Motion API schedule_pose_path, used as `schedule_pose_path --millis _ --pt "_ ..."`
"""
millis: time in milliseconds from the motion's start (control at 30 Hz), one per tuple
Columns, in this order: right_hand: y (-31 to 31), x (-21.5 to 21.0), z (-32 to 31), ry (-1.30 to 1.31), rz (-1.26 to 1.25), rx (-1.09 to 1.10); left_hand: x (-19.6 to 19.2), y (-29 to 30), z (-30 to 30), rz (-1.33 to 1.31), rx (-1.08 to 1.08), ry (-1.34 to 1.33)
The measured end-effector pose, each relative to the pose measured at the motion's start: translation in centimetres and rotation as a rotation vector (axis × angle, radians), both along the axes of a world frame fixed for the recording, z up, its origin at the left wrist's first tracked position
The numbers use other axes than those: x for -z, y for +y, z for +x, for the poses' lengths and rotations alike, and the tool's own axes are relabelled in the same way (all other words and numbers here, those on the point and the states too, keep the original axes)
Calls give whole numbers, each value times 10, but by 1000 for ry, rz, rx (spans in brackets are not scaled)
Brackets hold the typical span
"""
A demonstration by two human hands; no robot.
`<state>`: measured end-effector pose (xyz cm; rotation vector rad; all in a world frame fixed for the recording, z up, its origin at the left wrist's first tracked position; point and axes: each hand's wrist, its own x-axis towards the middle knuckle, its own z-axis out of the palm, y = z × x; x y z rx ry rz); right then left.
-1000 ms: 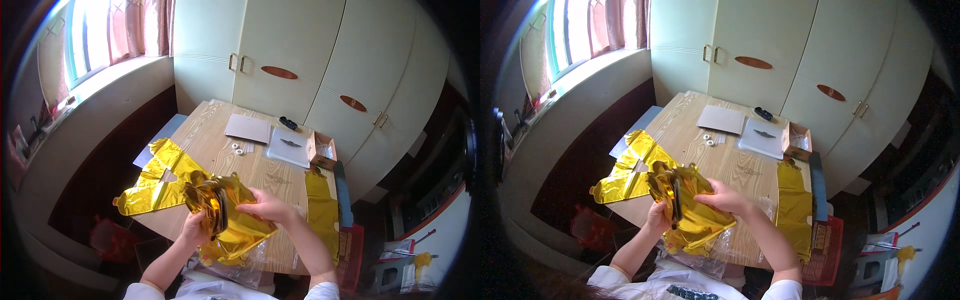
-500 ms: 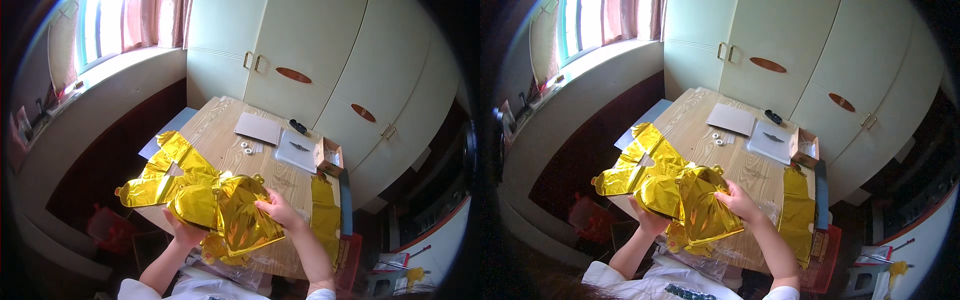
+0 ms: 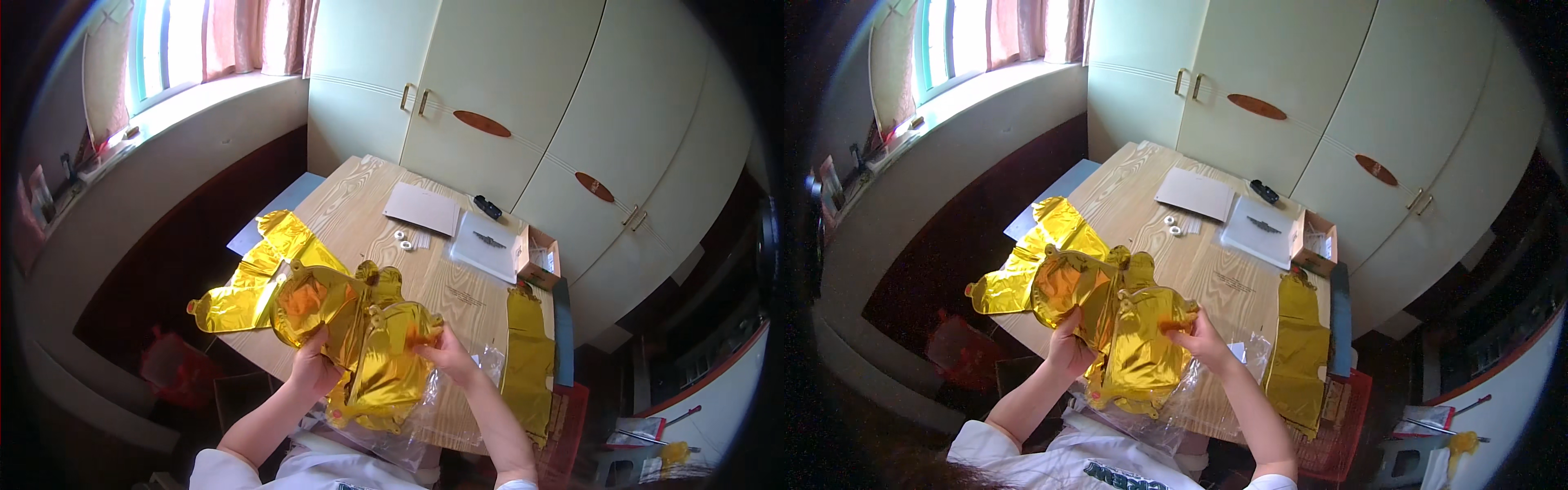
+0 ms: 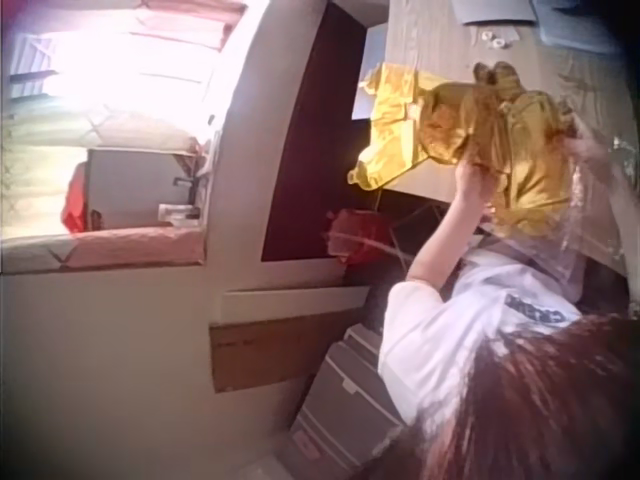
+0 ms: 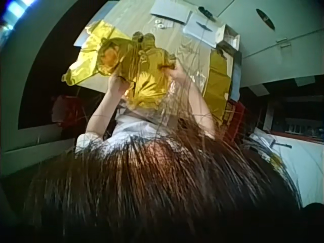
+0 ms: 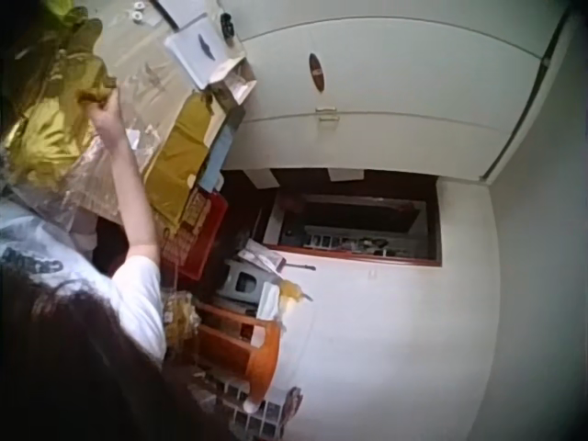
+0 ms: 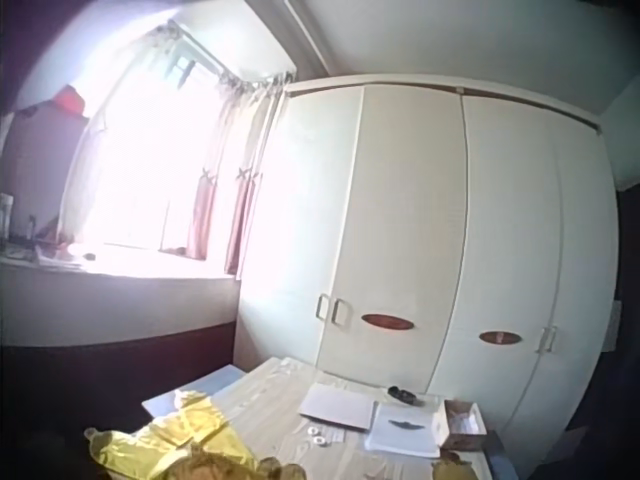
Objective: Folding and organizing gold-colored foil balloons on a wooden table.
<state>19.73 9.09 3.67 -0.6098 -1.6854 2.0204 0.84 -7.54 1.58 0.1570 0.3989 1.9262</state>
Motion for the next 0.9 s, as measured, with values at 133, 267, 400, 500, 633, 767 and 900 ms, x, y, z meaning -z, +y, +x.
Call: schedule_pose_path --millis 133,267,400,500,633,767,900 --pt "10 -4 -8 154 132 53 -8 9 3 -20 41 20" --pt "21 -4 -6 149 374 91 -24 16 -2 17 90 -36" --pt "19 -17 4 189 802 201 -49 18 -8 8 16 4" --pt "6 -55 24 177 1155 217 -72 15 -23 35 -47 105" --pt "-12 -82 40 326 1306 189 -96 22 -55 171 -164 96" --pt "-14 -97 53 156 1492 253 -89 32 -106 356 -183 43" --pt "-5 -88 49 187 1437 320 -73 44 -138 252 -339 51"
